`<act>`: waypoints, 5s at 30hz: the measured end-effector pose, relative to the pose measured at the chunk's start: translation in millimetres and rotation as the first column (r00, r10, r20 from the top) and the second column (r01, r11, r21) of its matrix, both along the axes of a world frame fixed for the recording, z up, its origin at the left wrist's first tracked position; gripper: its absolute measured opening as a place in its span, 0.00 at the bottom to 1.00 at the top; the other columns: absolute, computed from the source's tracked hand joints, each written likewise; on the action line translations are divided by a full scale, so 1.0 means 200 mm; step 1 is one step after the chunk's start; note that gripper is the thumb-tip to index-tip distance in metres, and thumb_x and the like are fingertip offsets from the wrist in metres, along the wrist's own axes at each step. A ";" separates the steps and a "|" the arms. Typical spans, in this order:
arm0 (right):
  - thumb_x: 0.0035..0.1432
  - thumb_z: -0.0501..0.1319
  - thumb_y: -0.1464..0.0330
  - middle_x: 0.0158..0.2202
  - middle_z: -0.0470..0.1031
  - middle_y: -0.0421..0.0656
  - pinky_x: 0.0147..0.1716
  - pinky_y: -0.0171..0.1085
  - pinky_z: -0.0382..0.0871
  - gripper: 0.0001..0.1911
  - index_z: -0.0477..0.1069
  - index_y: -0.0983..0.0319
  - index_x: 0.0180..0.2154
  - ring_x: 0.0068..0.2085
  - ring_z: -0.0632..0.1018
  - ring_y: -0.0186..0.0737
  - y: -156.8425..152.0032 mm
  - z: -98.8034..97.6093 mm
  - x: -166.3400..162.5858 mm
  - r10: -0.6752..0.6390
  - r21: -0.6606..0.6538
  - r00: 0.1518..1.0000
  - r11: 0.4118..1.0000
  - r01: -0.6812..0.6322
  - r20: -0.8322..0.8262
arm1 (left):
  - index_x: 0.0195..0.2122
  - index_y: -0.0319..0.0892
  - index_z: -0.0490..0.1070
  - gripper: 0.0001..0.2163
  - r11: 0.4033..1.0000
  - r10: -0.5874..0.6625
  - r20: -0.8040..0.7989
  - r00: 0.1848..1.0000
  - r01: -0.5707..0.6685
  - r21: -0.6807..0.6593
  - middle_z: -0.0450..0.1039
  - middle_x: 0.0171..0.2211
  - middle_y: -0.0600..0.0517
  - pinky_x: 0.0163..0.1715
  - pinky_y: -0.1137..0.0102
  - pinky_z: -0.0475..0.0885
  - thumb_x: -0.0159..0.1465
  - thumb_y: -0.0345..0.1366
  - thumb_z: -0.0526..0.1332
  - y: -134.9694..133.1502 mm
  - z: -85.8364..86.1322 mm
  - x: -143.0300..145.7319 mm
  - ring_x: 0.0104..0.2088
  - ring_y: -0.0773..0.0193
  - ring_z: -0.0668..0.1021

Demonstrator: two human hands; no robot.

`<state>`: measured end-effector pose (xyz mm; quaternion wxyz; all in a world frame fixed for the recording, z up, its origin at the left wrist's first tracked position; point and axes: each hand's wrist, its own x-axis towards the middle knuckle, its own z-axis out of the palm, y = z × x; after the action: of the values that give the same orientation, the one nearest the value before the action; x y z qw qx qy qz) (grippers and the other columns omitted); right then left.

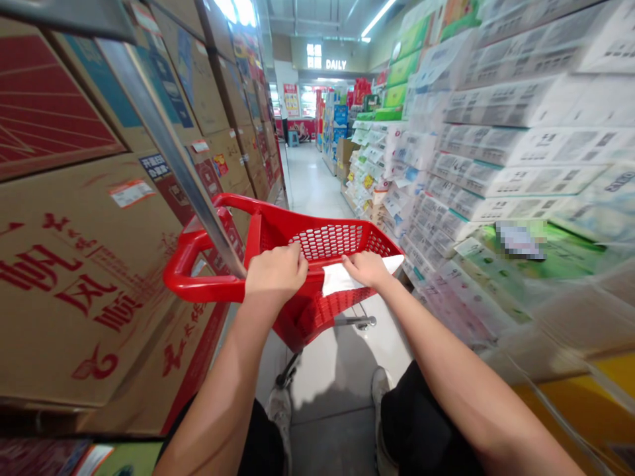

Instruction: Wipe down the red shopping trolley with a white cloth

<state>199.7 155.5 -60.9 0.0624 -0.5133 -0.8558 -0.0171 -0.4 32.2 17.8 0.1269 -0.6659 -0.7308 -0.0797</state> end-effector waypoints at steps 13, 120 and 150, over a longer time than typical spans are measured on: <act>0.73 0.44 0.61 0.39 0.82 0.46 0.39 0.37 0.60 0.23 0.76 0.61 0.43 0.39 0.79 0.43 -0.24 -0.03 -0.35 0.313 0.235 0.924 0.936 -0.261 -0.221 | 0.38 0.38 0.80 0.22 0.992 -0.060 -0.102 0.993 0.071 0.108 0.80 0.32 0.38 0.36 0.57 0.70 0.69 0.40 0.46 0.08 -0.10 -0.04 0.36 0.44 0.83; 0.70 0.47 0.49 0.43 0.80 0.52 0.46 0.41 0.60 0.29 0.76 0.63 0.44 0.44 0.77 0.49 -0.15 -0.12 -0.28 0.119 0.266 0.963 0.962 -0.052 -0.242 | 0.39 0.39 0.81 0.27 0.934 0.170 -0.004 0.985 -0.160 0.320 0.80 0.32 0.36 0.39 0.59 0.64 0.70 0.43 0.42 0.23 -0.19 -0.06 0.36 0.47 0.81; 0.51 0.48 0.28 0.35 0.82 0.57 0.40 0.41 0.70 0.48 0.81 0.64 0.37 0.41 0.83 0.55 0.01 -0.08 -0.04 -0.214 0.100 0.977 0.971 0.215 -0.027 | 0.37 0.40 0.81 0.28 0.952 0.129 -0.019 0.992 -0.118 0.283 0.80 0.31 0.39 0.37 0.60 0.67 0.72 0.46 0.41 0.20 -0.16 -0.14 0.35 0.47 0.82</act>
<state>191.8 158.2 -77.5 0.0931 -0.5989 -0.7928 -0.0635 -28.5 71.2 -14.8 0.2384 -0.5956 -0.7497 -0.1624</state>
